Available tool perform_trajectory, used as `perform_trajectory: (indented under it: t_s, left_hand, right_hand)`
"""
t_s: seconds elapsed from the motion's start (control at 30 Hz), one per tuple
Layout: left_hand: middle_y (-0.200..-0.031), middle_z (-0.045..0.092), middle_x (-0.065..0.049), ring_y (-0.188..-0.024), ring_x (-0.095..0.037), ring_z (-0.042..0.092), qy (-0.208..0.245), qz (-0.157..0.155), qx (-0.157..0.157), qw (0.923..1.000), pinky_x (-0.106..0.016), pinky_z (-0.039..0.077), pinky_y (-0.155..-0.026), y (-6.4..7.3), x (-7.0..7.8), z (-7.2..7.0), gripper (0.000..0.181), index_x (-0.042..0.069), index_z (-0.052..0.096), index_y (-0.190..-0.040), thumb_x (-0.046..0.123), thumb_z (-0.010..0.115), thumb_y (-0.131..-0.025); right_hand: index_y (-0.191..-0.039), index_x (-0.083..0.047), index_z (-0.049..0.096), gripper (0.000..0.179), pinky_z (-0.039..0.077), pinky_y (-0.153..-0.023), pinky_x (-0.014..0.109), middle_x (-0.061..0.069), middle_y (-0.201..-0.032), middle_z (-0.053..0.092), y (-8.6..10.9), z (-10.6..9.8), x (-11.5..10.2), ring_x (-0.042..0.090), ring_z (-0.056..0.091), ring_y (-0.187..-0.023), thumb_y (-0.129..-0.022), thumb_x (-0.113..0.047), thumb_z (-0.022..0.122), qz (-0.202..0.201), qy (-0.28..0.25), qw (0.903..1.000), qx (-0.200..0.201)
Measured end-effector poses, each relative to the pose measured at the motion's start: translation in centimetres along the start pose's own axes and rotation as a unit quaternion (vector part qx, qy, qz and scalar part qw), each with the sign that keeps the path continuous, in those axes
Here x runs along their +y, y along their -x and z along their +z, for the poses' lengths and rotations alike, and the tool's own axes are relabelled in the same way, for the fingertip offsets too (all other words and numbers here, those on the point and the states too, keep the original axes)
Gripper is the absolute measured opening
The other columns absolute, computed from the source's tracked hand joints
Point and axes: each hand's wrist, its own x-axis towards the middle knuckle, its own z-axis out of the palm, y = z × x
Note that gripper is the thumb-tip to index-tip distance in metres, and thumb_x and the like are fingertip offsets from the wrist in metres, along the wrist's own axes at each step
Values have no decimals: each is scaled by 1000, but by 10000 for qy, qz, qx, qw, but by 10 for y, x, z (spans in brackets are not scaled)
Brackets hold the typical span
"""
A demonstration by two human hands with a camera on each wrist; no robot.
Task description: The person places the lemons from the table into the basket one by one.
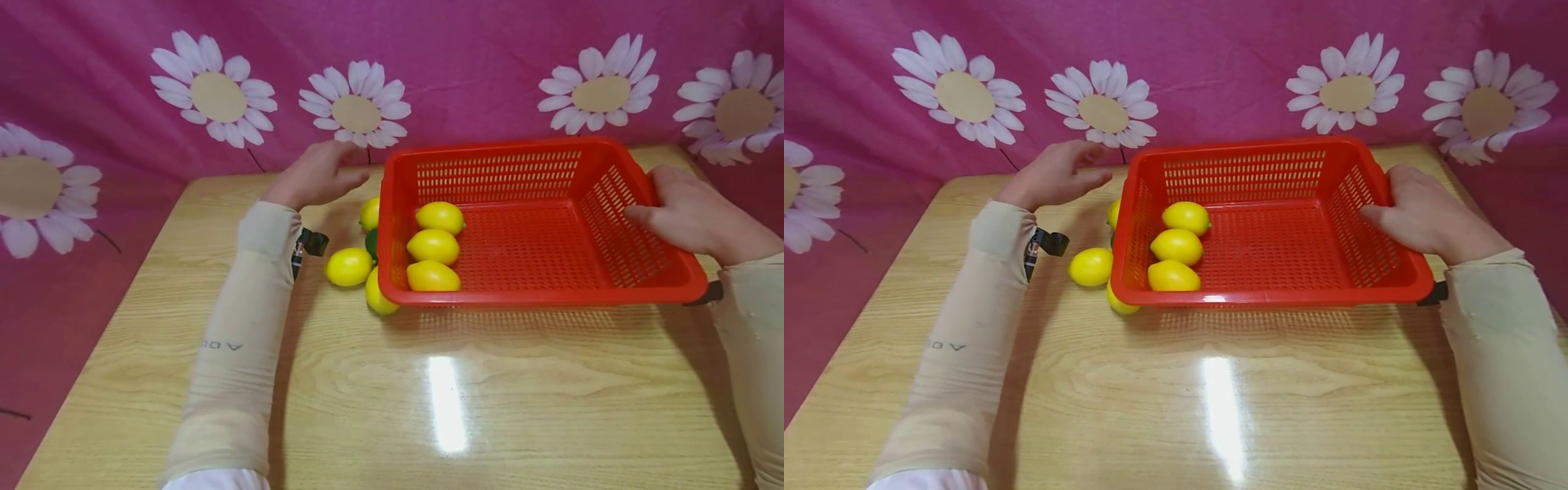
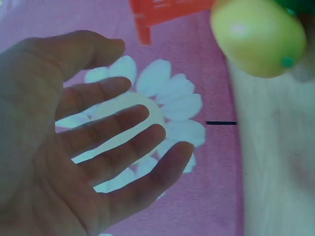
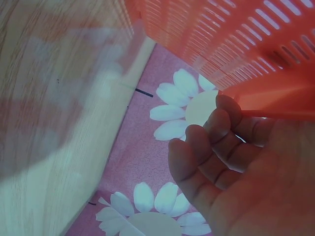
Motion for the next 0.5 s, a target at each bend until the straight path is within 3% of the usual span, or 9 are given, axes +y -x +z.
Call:
perform_trajectory:
  t_s: [0.13,0.5]
  left_hand:
    - [-150,57,-16,-138,-36,53,78,-215,-185,9996,-51,46,-117,-4,-5,9,57,7,51,-150,32,65,-100]
    - [-148,58,-12,-136,-31,52,339,-369,-558,9972,-51,52,-110,-10,-6,27,58,12,53,-148,38,68,-98]
  right_hand:
    - [-126,14,43,49,45,-63,31,30,-103,57,0,0,0,37,59,-84,-98,-22,61,29,-14,10000,-15]
    - [-128,13,41,51,45,-62,31,30,-105,56,-2,2,2,36,58,-84,-97,-22,62,171,-20,9998,-27]
